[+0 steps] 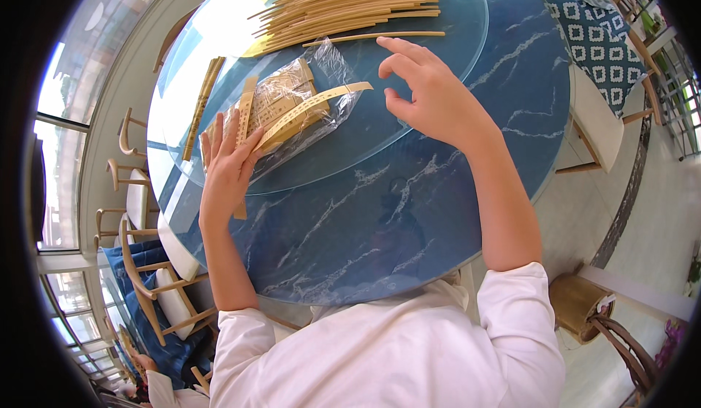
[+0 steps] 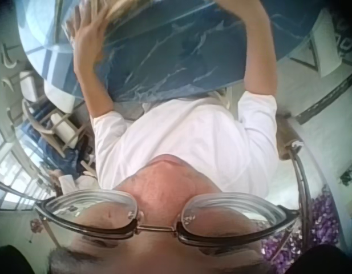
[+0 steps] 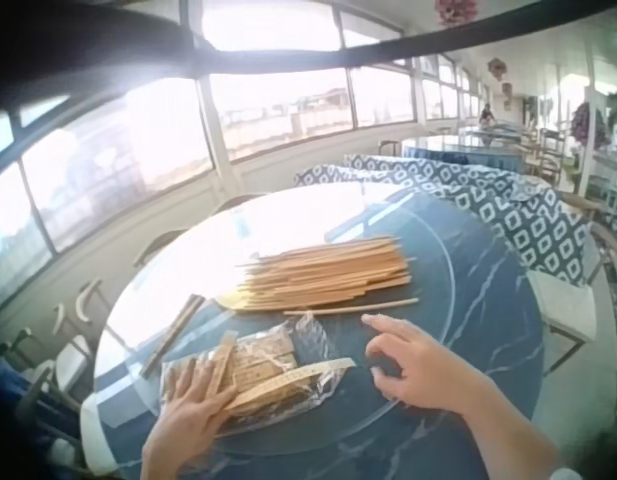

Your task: The person unpacks bamboo strips from plastic packaging and assembles them by hand on a round marble table. They repeatedly insert and align the strips, occasionally adjusting their positions and stacking completed pieces.

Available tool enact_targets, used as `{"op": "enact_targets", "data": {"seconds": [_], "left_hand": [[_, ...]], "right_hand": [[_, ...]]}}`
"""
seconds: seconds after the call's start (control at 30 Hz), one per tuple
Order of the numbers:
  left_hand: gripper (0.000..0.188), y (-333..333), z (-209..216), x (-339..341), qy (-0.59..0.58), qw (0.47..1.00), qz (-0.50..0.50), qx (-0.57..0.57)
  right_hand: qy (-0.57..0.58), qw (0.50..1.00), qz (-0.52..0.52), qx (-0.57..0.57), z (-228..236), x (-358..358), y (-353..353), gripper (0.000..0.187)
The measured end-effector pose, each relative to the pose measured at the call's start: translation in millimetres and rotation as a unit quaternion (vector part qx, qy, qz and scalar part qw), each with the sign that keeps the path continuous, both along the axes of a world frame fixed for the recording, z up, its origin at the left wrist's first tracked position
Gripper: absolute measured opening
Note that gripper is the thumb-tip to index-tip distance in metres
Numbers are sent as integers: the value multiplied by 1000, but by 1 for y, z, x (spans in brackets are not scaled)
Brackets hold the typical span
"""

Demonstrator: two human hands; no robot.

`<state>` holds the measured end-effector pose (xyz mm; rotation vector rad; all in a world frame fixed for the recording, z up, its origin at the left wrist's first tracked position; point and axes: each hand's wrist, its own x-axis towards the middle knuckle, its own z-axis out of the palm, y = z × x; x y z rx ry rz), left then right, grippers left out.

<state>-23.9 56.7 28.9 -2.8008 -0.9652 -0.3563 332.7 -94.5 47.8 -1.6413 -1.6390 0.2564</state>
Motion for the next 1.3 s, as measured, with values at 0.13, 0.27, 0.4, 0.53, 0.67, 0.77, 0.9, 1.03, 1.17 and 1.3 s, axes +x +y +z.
{"op": "enact_targets", "data": {"seconds": [0.13,0.27,0.4,0.53,0.67,0.77,0.9,1.03,1.17,1.3], "left_hand": [[44,1,5,0,7,1000,1,-15],[51,-13,27,20,-24,999,-6,-41],[54,-18,37,63,-17,997,-76,-27],[52,-15,34,116,-56,989,-91,-103],[50,-13,19,145,-74,989,-91,-95],[49,-15,18,154,-69,988,-85,-110],[48,-17,19,154,-84,987,-83,-113],[49,-15,29,148,-103,967,-93,-215],[43,-11,50,139,-113,945,-85,-296],[40,14,58,114,-238,826,-96,-501]], "right_hand": [[-114,992,7,51,-24,-6,9,34],[-162,983,8,83,-42,-8,22,35],[-154,983,-32,90,-45,-1,26,32],[-94,983,-98,125,-36,17,27,31],[-71,975,-156,140,-38,38,28,27],[-93,973,-168,131,-35,48,29,26],[-211,961,-147,99,-29,61,60,24],[-302,928,-215,28,-52,82,88,21],[-316,926,-195,-72,-50,91,87,21],[-148,968,-167,-111,-9,87,75,21]]}}
